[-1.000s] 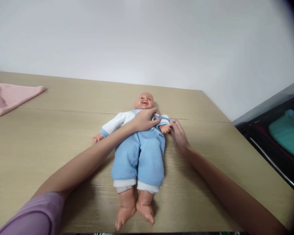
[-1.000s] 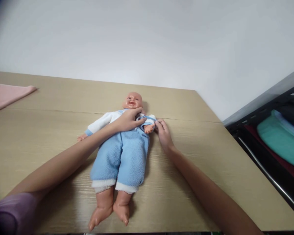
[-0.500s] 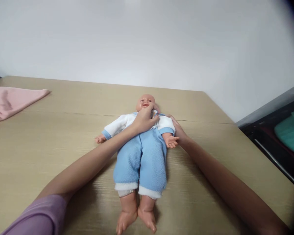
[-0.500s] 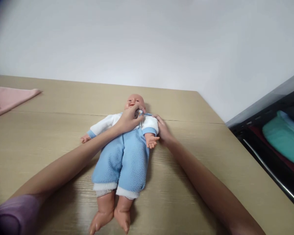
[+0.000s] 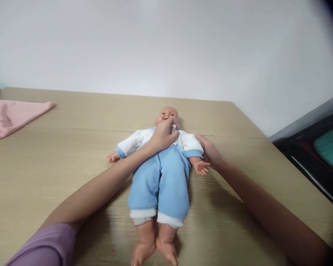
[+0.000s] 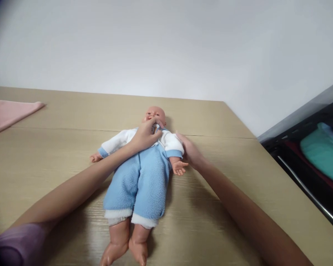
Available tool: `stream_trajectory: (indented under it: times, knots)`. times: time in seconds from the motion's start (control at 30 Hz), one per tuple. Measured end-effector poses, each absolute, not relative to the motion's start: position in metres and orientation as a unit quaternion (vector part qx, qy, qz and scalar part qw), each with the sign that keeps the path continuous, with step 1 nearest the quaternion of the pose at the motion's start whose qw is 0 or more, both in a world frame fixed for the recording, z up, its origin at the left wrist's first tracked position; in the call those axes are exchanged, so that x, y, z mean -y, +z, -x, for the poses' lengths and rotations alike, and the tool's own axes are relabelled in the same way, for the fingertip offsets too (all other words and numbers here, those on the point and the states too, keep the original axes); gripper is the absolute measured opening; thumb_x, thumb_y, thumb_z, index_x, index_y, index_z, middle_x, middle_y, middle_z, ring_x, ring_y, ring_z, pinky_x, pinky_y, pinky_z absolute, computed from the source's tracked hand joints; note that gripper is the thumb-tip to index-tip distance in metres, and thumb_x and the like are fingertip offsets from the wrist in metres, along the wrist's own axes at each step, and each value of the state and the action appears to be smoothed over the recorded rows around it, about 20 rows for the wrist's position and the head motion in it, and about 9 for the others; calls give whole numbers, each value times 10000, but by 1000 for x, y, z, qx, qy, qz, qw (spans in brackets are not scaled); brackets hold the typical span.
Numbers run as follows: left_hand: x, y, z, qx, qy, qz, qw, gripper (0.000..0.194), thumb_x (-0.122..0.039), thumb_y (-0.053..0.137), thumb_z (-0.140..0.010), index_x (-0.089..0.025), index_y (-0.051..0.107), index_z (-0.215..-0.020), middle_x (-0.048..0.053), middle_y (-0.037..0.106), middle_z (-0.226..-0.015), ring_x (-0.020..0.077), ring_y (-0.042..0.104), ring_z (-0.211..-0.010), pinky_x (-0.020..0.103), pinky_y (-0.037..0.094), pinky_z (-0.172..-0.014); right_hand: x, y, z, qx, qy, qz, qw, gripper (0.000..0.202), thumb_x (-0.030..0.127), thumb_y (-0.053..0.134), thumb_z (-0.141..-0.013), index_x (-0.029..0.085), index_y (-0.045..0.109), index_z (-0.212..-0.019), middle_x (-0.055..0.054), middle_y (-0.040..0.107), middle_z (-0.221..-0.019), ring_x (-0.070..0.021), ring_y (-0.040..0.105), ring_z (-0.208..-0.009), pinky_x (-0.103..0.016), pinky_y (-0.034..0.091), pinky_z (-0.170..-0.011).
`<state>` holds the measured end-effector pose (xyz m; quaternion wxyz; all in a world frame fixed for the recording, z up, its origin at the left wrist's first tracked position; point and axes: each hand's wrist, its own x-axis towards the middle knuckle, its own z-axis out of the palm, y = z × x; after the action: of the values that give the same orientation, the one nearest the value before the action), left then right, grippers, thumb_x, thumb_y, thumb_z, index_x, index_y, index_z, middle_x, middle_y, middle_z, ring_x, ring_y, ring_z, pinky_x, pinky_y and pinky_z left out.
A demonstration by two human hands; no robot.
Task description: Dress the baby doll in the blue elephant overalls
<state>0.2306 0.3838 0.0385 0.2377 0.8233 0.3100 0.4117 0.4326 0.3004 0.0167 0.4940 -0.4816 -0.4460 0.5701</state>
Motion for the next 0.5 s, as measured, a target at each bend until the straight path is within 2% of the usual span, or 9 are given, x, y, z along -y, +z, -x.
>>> stream_trajectory:
  times: [0.07,0.13,0.2,0.23,0.33,0.4,0.5]
  knots:
    - [-383,39,-231,-309,407,-826,236,177,-97,615,-877,-205,649,-1013,48,770,-992,218,688,-867,345,513,-804,-278,15,-445,436,572,505,478,487,579,793,-945,256,736,-1305,-43,819,-980,-215,744,-742,-312,648,-657]
    - [-382,39,-231,-311,404,-829,228,169,-113,623,-882,-203,658,-1020,48,775,-994,213,679,-834,347,506,-795,-258,14,-460,452,560,549,425,684,535,856,-905,309,623,-1507,8,782,-863,-158,603,-512,-276,497,-429]
    - [-381,40,-231,-318,396,-833,222,138,-151,639,-900,-206,661,-1025,51,783,-1008,215,687,-839,351,509,-806,-246,12,-477,476,530,590,380,783,551,860,-901,342,560,-1593,19,769,-841,-123,506,-436,-250,359,-355]
    - [-381,40,-231,-319,390,-835,221,117,-180,649,-913,-208,660,-1026,56,787,-1019,220,695,-854,356,513,-816,-245,11,-486,489,509,602,374,764,565,858,-899,338,589,-1577,0,787,-894,-120,531,-465,-242,358,-368]
    - [-380,41,-232,-327,376,-841,213,112,-290,658,-965,-207,653,-1040,72,785,-1000,243,705,-863,381,522,-820,-250,8,-513,537,441,609,382,603,608,874,-875,279,763,-1368,-67,822,-1120,-173,691,-705,-257,515,-529]
    - [-380,41,-232,-334,367,-845,200,126,-319,608,-1005,-208,647,-1051,78,780,-976,255,704,-864,400,531,-831,-258,3,-532,555,403,618,385,554,648,885,-855,248,810,-1231,-79,828,-1127,-220,734,-823,-297,580,-648]
    - [-381,43,-232,-330,352,-861,160,138,-243,506,-1025,-218,641,-1038,97,791,-1070,278,713,-1009,444,540,-966,-266,-9,-553,552,363,640,392,576,693,890,-830,243,792,-1176,-81,834,-1082,-270,765,-904,-355,616,-760]
